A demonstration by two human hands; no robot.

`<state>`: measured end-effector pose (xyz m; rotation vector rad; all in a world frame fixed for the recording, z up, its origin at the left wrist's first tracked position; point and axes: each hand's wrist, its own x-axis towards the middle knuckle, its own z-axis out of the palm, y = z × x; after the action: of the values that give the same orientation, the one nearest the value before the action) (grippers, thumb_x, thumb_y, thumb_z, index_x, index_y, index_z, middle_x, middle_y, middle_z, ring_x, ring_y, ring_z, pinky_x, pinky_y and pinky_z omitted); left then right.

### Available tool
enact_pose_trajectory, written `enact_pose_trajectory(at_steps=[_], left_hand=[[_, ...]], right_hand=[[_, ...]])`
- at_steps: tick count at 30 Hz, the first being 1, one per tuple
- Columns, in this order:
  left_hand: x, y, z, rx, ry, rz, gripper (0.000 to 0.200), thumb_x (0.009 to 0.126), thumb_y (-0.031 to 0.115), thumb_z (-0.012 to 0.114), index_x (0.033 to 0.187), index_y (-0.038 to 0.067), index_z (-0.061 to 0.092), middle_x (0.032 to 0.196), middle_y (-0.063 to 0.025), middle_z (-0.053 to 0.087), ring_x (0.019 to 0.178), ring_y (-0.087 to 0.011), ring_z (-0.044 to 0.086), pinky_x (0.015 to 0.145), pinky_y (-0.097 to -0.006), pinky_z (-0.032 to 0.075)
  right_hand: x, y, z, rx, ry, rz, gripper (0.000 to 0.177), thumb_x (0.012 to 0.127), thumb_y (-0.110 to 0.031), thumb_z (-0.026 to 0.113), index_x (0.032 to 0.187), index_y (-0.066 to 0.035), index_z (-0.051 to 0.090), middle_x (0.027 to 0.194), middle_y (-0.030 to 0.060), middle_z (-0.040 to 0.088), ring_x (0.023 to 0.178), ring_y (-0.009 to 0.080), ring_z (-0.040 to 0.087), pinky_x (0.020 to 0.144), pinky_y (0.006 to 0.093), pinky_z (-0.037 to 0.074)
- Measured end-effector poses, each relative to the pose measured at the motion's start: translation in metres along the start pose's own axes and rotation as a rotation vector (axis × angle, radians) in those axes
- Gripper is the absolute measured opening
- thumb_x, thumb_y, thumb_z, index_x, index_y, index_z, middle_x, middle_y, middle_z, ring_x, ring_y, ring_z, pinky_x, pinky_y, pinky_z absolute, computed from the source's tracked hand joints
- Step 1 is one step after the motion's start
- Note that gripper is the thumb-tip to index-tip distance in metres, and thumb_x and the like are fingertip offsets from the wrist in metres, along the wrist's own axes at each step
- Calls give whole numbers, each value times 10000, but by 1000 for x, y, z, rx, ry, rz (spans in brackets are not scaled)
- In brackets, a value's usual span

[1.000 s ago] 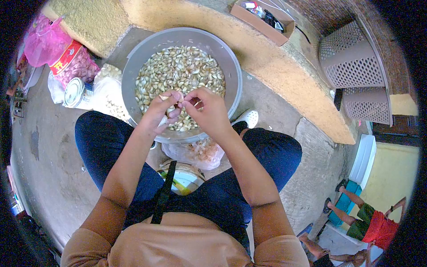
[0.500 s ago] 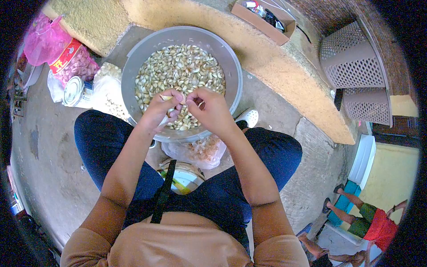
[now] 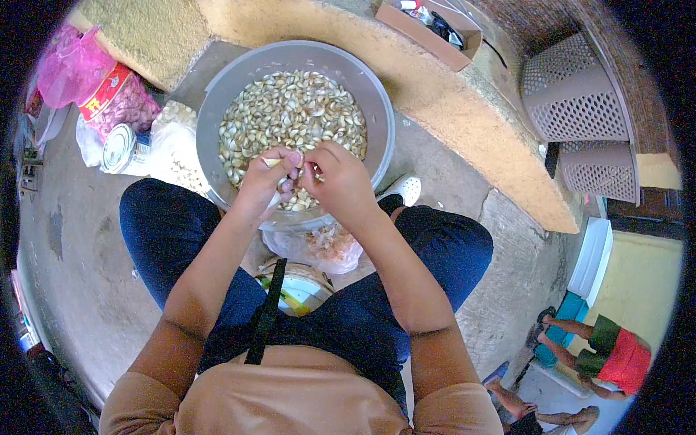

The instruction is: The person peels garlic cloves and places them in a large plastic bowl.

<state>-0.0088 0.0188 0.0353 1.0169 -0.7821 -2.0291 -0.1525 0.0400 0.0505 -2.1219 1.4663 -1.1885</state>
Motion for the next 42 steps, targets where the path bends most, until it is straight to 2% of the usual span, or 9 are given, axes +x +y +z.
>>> enact_pose_trajectory(at_steps=[6, 9, 12, 15, 18, 27, 42], left_hand=[[-1, 0, -3, -10, -20, -7, 155, 787, 219, 607, 795, 78, 540, 623, 16, 474, 464, -44, 394, 372, -168, 297], [0, -1, -4, -28, -31, -33, 149, 788, 214, 605, 800, 81, 539, 621, 17, 469, 466, -45, 396, 371, -169, 297], [-1, -1, -3, -47, -30, -36, 144, 792, 213, 598, 802, 83, 536, 621, 18, 465, 467, -45, 399, 368, -171, 295], [-2, 4, -3, -139, -40, -50, 151, 793, 208, 598, 779, 70, 539, 614, 11, 468, 464, -47, 399, 362, -175, 281], [-2, 6, -2, -173, -45, -43, 160, 792, 210, 601, 769, 63, 542, 611, 10, 466, 462, -47, 396, 364, -175, 275], [-4, 3, 3, -31, 34, 10, 133, 807, 209, 578, 780, 89, 529, 616, 16, 455, 462, -54, 386, 366, -181, 292], [-4, -6, 6, -141, 53, -11, 180, 784, 234, 613, 778, 73, 533, 615, 9, 464, 469, -56, 394, 376, -182, 290]], right_hand=[[0, -2, 0, 100, -20, 98, 107, 665, -23, 611, 740, 3, 539, 718, 107, 528, 588, 232, 556, 531, 312, 462], [0, -2, -1, 84, -31, 116, 98, 672, 14, 594, 762, 19, 555, 713, 99, 550, 604, 172, 571, 536, 251, 472], [0, 2, 0, 176, -62, 204, 76, 712, -9, 585, 775, 24, 556, 708, 72, 554, 599, 127, 556, 542, 227, 452], [2, 0, -1, 392, -92, 434, 99, 733, -63, 585, 775, 26, 575, 685, 102, 559, 606, 163, 566, 542, 268, 451], [2, 3, -1, 541, -92, 468, 116, 740, -77, 587, 789, 28, 575, 708, 92, 565, 615, 144, 564, 549, 255, 455], [4, -11, -6, 195, -40, 210, 109, 701, -56, 604, 771, 22, 572, 709, 115, 545, 593, 210, 575, 552, 269, 473], [-1, -5, 4, 152, 37, 219, 98, 695, -55, 600, 757, 14, 567, 679, 120, 537, 570, 231, 563, 515, 293, 453]])
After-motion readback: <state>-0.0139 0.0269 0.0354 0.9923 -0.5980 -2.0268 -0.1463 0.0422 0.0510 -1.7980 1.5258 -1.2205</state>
